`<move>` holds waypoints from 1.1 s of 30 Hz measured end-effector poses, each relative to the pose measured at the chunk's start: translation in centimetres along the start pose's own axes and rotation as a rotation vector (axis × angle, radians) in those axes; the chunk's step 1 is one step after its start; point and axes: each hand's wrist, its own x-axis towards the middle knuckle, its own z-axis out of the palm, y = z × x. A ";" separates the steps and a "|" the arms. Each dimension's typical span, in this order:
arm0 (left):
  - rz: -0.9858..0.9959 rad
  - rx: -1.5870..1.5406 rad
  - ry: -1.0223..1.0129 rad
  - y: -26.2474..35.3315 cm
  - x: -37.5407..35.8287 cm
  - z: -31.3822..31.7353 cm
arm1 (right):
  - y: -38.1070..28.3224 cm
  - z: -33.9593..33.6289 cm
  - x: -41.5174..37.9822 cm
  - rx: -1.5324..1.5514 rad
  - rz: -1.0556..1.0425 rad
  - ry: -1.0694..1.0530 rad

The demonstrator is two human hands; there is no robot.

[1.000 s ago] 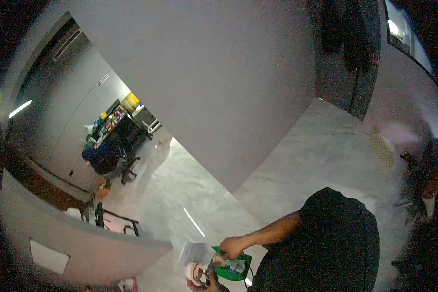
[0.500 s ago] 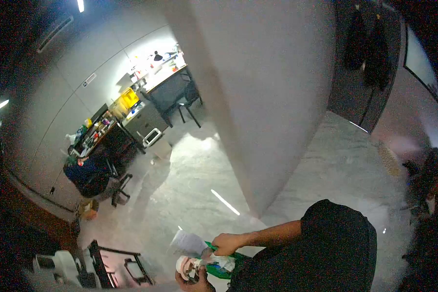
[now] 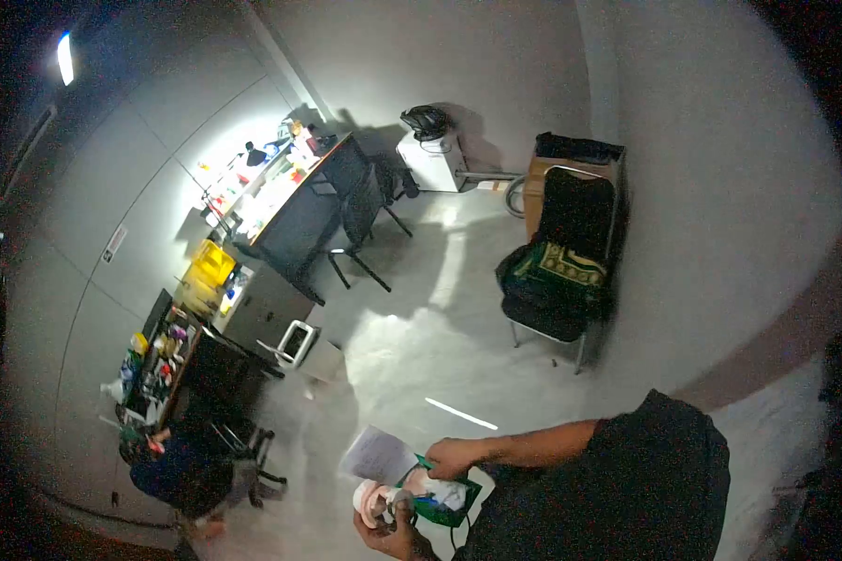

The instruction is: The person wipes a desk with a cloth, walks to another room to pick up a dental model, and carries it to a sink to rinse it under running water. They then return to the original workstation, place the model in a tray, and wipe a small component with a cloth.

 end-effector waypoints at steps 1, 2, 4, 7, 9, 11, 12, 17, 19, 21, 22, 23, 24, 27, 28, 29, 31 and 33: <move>-0.005 0.040 0.010 -0.6 3.4 0.1 | -0.7 -1.3 3.4 0.008 0.002 -0.007; -0.029 -0.001 0.021 -1.1 6.9 0.4 | -1.2 -3.4 6.6 0.004 0.005 -0.011; -0.097 -0.105 0.051 -2.2 12.7 1.8 | -1.8 -7.4 12.0 -0.027 0.012 0.014; -0.174 -0.049 0.041 -5.6 22.3 2.2 | -2.9 -14.0 20.1 -0.093 -0.023 0.124; -0.127 -0.022 0.000 -7.9 28.4 3.0 | -3.0 -17.4 25.3 -0.099 -0.031 0.147; -0.041 -0.051 -0.047 -10.1 34.6 5.1 | -2.3 -21.0 30.4 -0.071 -0.031 0.179; -0.099 -0.090 -0.057 -11.1 37.9 6.5 | -2.1 -22.8 33.2 -0.037 -0.032 0.195; -0.194 -0.222 -0.156 -18.3 55.2 14.0 | 0.4 -31.6 46.4 0.055 0.022 0.316; -0.235 -0.270 -0.264 -19.5 63.9 18.3 | 1.7 -36.0 52.3 0.044 0.088 0.404; -0.320 -0.335 -0.398 -20.3 71.6 22.1 | 2.9 -41.1 56.7 0.045 0.167 0.447; -0.262 -0.360 -0.404 -22.4 75.0 23.9 | 3.9 -43.2 58.9 0.034 0.195 0.486; -0.255 -0.334 -0.427 -24.0 77.7 25.2 | 5.2 -45.3 60.7 0.032 0.218 0.522; -0.241 -0.312 -0.447 -25.5 80.4 26.6 | 6.4 -47.7 62.5 0.023 0.237 0.560; -0.281 -0.417 -0.504 -29.1 88.3 31.4 | 9.1 -56.0 67.1 0.051 0.354 0.627; -0.293 -0.450 -0.493 -30.4 90.9 33.4 | 9.2 -59.4 68.3 0.037 0.373 0.664; -0.282 -0.413 -0.510 -31.5 94.2 35.3 | 11.1 -62.5 70.4 0.095 0.309 0.695; -0.252 -0.400 -0.418 -34.8 99.0 38.5 | 16.8 -67.5 74.9 0.049 0.262 0.772; -0.296 -0.358 -0.304 -37.7 104.0 40.9 | 18.8 -75.7 78.5 0.027 0.256 0.798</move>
